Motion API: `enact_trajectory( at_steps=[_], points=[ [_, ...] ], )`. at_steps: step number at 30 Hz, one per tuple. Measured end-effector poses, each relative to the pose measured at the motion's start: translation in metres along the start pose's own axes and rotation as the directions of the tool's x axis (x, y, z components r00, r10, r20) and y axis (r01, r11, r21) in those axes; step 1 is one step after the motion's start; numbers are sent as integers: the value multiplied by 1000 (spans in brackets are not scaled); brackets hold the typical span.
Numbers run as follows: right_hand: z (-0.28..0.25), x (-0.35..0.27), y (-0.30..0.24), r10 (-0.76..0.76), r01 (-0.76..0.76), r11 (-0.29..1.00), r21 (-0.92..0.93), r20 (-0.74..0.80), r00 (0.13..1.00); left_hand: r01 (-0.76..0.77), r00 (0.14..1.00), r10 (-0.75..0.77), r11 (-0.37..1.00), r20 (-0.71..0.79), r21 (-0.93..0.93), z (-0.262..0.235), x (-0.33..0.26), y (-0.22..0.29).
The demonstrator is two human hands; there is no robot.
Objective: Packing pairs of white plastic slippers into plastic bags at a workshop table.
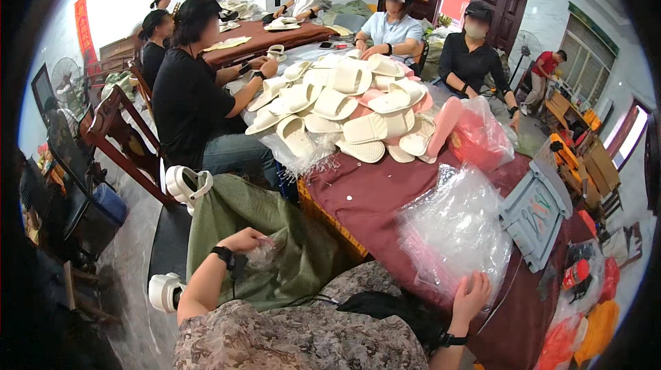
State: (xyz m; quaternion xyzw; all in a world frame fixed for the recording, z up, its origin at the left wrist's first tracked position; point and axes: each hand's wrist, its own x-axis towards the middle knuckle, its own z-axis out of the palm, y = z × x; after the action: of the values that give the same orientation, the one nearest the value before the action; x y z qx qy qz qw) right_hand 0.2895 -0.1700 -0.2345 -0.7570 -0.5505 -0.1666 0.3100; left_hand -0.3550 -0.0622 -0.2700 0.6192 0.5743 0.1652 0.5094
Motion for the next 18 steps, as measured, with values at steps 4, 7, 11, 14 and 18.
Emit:
enact_trajectory(
  at_steps=[4,7,11,14,18],
  points=[
    [-4,-1,-4,20,-20,1000,-20,-30,999,-104,986,26,865,-163,-491,-26,-5,-11],
    [0,-2,2,44,-45,999,-31,-28,999,24,931,-179,899,-319,-437,-16,1,-30],
    [-2,2,-9,44,-44,998,36,-4,999,528,821,-541,601,-181,600,11,2,-154],
    [-2,2,-7,50,-49,998,47,-4,999,490,795,-606,605,-37,628,33,14,-169],
    [-3,0,-3,40,-40,999,27,-9,999,332,883,-455,779,115,531,33,43,-107]
  ],
)
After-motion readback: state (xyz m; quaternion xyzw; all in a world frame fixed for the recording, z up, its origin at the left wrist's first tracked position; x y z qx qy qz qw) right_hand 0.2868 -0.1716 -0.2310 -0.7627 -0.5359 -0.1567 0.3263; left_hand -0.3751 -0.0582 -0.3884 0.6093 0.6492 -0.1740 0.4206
